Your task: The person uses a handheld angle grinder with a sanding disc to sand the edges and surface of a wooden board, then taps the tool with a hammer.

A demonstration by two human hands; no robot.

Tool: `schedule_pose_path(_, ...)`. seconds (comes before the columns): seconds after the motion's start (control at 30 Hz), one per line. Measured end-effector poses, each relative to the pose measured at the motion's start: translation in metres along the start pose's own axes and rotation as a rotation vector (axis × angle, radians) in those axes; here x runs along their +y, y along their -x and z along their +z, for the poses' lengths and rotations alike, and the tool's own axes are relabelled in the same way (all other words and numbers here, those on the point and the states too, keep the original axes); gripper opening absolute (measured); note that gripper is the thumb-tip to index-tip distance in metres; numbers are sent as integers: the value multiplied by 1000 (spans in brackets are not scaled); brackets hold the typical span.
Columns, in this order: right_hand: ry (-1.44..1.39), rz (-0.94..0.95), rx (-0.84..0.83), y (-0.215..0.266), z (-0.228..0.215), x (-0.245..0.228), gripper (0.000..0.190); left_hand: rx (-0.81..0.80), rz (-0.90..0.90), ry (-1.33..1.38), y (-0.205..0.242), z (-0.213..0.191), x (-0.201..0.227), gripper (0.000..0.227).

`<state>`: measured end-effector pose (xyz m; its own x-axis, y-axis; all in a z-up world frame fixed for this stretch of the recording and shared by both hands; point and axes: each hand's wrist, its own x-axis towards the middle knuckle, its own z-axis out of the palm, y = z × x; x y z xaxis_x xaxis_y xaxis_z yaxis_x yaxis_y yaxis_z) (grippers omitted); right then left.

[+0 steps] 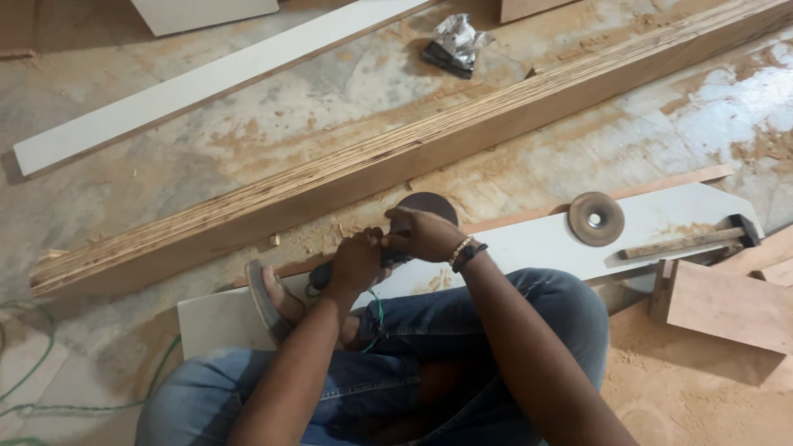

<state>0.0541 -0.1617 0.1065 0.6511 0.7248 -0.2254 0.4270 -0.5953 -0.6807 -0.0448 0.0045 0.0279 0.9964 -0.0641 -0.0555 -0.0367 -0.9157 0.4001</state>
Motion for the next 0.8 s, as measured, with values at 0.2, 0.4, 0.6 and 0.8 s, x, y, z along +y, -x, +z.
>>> schedule_pose_path(0.2, 69, 334, 38, -2, -32, 14, 72, -21, -8, 6, 0, -9, 4, 69)
schedule_pose_path(0.4, 76, 536, -84, 24, -77, -9, 57, -64, -40, -18, 0, -7, 4, 70)
schedule_pose_path(0.6, -75, 427, -336, 34, -70, -29, 42, -217, -101, 13, -7, -8, 0, 61)
schedule_pose_path(0.8, -22, 210, 40, 22, -59, -5, 47, -172, -93, -85, -3, -9, 7, 66)
